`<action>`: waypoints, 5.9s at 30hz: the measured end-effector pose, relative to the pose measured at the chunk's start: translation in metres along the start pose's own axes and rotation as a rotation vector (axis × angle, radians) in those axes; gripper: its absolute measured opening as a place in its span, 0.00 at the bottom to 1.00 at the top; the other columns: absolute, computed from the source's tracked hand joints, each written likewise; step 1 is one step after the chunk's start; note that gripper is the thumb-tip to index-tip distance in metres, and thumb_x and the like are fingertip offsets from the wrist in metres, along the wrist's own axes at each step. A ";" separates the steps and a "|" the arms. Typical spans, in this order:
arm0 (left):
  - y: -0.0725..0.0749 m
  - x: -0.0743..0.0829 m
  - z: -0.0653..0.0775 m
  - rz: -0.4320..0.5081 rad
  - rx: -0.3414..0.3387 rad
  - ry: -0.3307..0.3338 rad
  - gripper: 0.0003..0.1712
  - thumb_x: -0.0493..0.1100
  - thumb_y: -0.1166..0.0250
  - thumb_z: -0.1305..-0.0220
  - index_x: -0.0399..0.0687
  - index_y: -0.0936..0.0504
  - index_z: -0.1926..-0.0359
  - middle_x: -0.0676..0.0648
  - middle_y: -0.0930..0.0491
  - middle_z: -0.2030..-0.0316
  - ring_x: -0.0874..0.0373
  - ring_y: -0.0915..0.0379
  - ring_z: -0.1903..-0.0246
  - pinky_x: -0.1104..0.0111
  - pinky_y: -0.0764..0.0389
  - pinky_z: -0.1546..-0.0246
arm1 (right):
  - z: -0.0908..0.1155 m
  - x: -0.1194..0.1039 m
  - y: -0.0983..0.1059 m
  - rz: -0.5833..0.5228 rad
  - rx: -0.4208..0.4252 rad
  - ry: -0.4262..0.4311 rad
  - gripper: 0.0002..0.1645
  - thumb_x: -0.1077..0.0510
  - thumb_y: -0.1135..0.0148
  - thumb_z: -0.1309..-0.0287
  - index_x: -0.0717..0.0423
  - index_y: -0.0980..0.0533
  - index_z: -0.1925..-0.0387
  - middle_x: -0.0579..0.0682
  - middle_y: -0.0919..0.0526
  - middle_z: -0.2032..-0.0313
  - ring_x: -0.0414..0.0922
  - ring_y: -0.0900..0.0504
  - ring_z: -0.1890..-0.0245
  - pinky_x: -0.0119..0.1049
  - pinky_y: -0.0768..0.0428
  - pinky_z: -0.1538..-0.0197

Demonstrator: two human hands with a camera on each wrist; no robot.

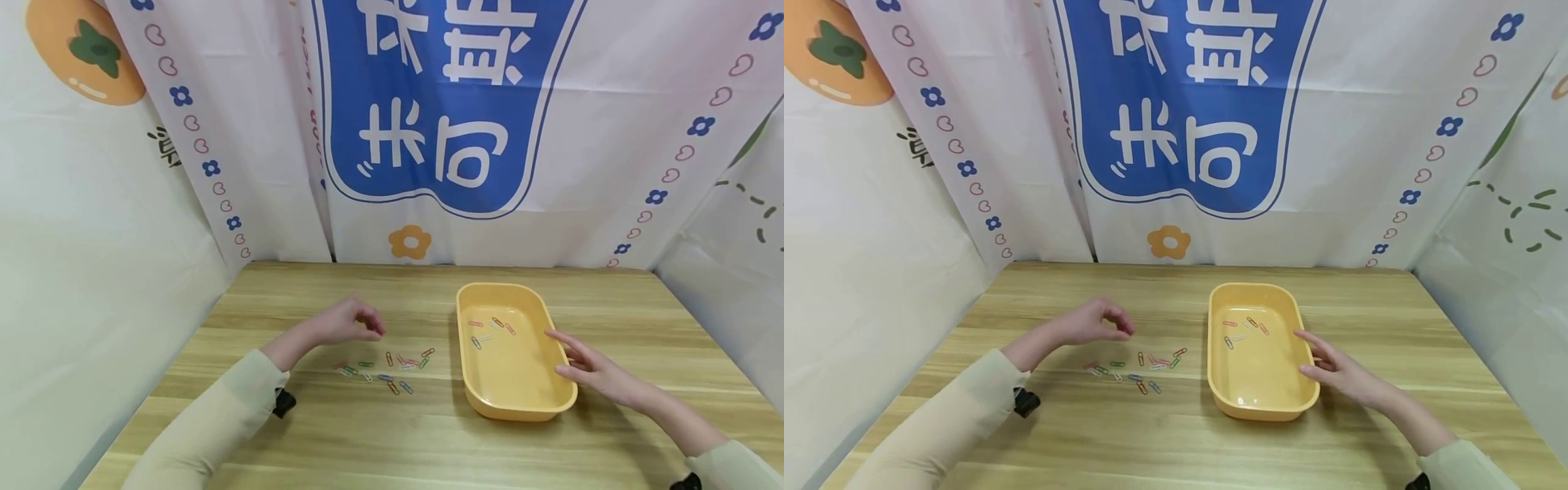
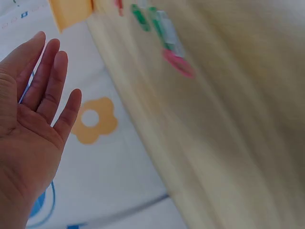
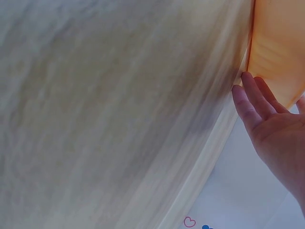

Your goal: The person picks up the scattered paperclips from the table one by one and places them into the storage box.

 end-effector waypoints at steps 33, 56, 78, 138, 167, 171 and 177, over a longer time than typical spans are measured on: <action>-0.012 -0.066 0.067 -0.027 0.004 0.145 0.08 0.37 0.27 0.45 0.48 0.13 0.62 0.55 0.19 0.65 0.60 0.23 0.63 0.68 0.21 0.59 | 0.000 -0.004 0.001 0.010 -0.018 -0.004 0.38 0.62 0.47 0.30 0.68 0.53 0.28 0.83 0.42 0.39 0.69 0.34 0.41 0.27 0.25 0.51; -0.011 -0.068 0.061 -0.050 -0.033 0.188 0.05 0.36 0.28 0.44 0.50 0.14 0.69 0.58 0.19 0.72 0.61 0.24 0.72 0.70 0.22 0.69 | 0.001 0.003 -0.002 -0.041 -0.041 -0.011 0.38 0.61 0.47 0.30 0.67 0.54 0.28 0.84 0.42 0.39 0.29 0.29 0.46 0.27 0.25 0.50; -0.011 -0.069 0.058 -0.084 -0.055 0.186 0.06 0.36 0.28 0.45 0.50 0.17 0.71 0.57 0.21 0.74 0.61 0.27 0.74 0.70 0.25 0.72 | 0.001 -0.001 -0.001 -0.033 -0.019 0.019 0.38 0.62 0.48 0.30 0.67 0.54 0.28 0.85 0.43 0.40 0.62 0.31 0.41 0.27 0.25 0.50; -0.006 0.086 -0.115 -0.137 0.038 -0.167 0.06 0.42 0.33 0.36 0.45 0.14 0.61 0.58 0.18 0.69 0.63 0.25 0.68 0.73 0.23 0.67 | 0.001 -0.004 -0.001 -0.036 -0.023 0.003 0.38 0.62 0.47 0.30 0.68 0.54 0.28 0.84 0.45 0.38 0.71 0.34 0.42 0.28 0.24 0.51; -0.075 0.085 -0.182 -0.133 -0.047 -0.130 0.05 0.37 0.33 0.36 0.41 0.14 0.61 0.55 0.17 0.68 0.68 0.24 0.67 0.80 0.25 0.63 | 0.001 -0.004 -0.002 -0.040 -0.021 0.027 0.38 0.63 0.47 0.30 0.70 0.54 0.29 0.85 0.43 0.39 0.72 0.35 0.42 0.29 0.24 0.51; -0.077 0.084 -0.183 -0.173 -0.051 -0.129 0.06 0.37 0.33 0.37 0.42 0.14 0.60 0.55 0.17 0.67 0.68 0.24 0.66 0.81 0.26 0.62 | 0.001 -0.004 -0.002 -0.042 -0.019 0.032 0.38 0.63 0.47 0.30 0.69 0.54 0.29 0.85 0.43 0.40 0.71 0.34 0.42 0.29 0.24 0.51; -0.072 0.081 -0.179 -0.158 -0.041 -0.134 0.08 0.37 0.32 0.38 0.39 0.15 0.58 0.55 0.17 0.66 0.67 0.24 0.65 0.80 0.26 0.60 | 0.001 -0.003 -0.001 -0.039 -0.019 0.032 0.38 0.63 0.48 0.30 0.68 0.54 0.28 0.84 0.43 0.39 0.71 0.33 0.43 0.29 0.24 0.51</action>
Point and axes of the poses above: each hand's wrist, its own z-axis away from the middle knuckle, its own y-axis out of the back of the hand, x = y × z, the point moved 8 cm from there along -z, towards the middle knuckle
